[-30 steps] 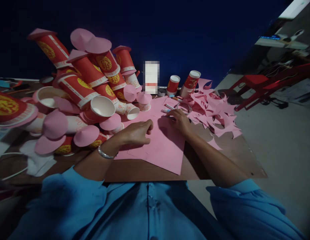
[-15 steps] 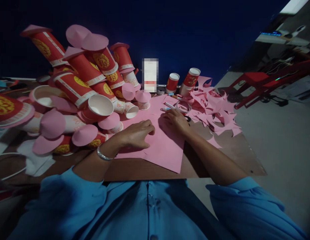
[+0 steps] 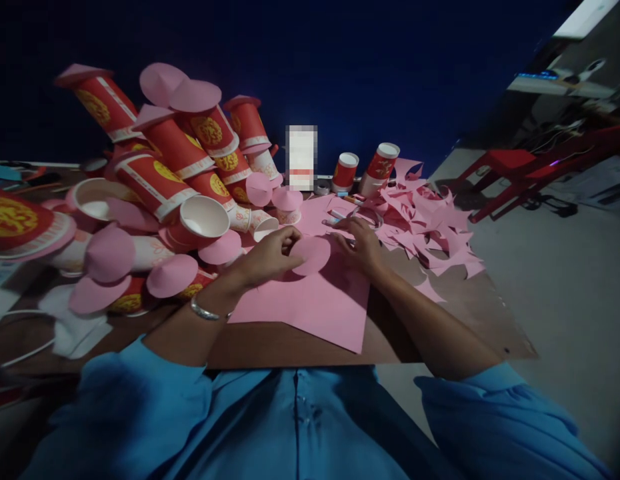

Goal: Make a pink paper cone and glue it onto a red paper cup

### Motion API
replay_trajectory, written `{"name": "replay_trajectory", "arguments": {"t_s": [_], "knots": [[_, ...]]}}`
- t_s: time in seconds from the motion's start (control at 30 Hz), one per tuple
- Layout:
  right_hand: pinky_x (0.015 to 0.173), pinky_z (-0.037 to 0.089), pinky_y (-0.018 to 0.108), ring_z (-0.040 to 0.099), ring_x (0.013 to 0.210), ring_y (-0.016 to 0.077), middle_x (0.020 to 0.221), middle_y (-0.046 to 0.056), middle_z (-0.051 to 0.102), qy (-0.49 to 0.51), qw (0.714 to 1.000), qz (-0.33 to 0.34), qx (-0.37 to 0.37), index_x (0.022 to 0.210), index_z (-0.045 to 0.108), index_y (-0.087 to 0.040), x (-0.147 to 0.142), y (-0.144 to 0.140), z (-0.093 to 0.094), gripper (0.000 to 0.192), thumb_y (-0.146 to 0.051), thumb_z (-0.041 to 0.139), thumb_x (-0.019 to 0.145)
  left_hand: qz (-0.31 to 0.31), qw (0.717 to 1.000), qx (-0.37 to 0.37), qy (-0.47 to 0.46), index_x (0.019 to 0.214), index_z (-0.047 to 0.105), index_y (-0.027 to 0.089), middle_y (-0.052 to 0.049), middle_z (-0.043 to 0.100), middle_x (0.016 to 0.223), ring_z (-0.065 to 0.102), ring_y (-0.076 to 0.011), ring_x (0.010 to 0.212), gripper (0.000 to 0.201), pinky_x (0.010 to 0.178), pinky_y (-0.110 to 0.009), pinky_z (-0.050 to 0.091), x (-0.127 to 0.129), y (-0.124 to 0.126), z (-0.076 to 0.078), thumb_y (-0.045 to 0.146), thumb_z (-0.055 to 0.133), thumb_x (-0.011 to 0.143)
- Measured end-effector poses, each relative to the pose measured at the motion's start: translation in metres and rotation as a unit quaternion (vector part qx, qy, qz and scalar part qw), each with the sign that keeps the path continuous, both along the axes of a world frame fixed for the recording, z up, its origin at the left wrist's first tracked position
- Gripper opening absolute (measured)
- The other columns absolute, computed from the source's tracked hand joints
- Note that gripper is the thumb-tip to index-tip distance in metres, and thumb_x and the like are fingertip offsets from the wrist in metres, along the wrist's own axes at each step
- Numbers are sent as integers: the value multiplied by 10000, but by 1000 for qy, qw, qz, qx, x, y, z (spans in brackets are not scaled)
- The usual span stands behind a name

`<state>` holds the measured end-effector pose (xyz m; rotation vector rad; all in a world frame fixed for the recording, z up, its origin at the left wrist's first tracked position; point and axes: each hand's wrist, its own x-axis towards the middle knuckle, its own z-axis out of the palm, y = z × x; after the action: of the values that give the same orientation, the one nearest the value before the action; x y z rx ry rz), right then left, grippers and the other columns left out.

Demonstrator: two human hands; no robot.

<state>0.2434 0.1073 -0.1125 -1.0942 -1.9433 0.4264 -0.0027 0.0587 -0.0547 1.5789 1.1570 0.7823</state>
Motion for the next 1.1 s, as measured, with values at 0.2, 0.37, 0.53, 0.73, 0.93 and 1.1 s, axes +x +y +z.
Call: {"name": "replay_trajectory", "arguments": {"t_s": [0.2,0.37,0.53,0.73,0.93,1.1], "knots": [[758,541,330,673,803,191,866,28,747,225,937,106,-246,902,744,-221,-14,-17,12,489,-709,753,866,98,983,-17,-155,971,654,179,-49,745,979,690,-210,955,378,884,-363,560,4,4,1,334,836,678],[643,488,283,582,661,139,750,-12,678,283,911,113,-278,809,723,-222,-21,-24,10,459,-648,884,749,103,981,-38,-161,945,683,175,-33,731,932,675,-186,883,376,808,-328,563,5,1,-3,339,873,666],[688,508,307,603,721,161,799,12,692,250,939,105,-212,795,716,-227,-21,-27,13,412,-613,857,783,132,969,-42,-206,802,651,192,25,581,744,529,-115,672,259,625,-264,431,6,3,-9,402,793,754],[723,529,341,651,814,200,878,39,720,216,955,119,-166,795,694,-242,-21,-31,20,414,-642,784,859,132,977,-15,-166,676,599,179,37,477,716,415,-95,636,277,598,-267,325,7,3,-7,379,770,763],[723,484,344,617,798,200,837,31,677,213,951,118,-192,687,622,-239,-26,-33,19,508,-697,784,834,83,983,-84,-138,743,618,197,34,520,687,435,-119,633,277,585,-271,305,8,-2,-5,433,763,742],[712,442,309,564,767,167,809,11,623,219,936,131,-244,640,565,-223,-28,-34,19,518,-646,799,826,52,985,-67,-152,702,618,187,36,528,674,430,-112,645,242,630,-279,331,8,-2,-5,380,762,726]]}}
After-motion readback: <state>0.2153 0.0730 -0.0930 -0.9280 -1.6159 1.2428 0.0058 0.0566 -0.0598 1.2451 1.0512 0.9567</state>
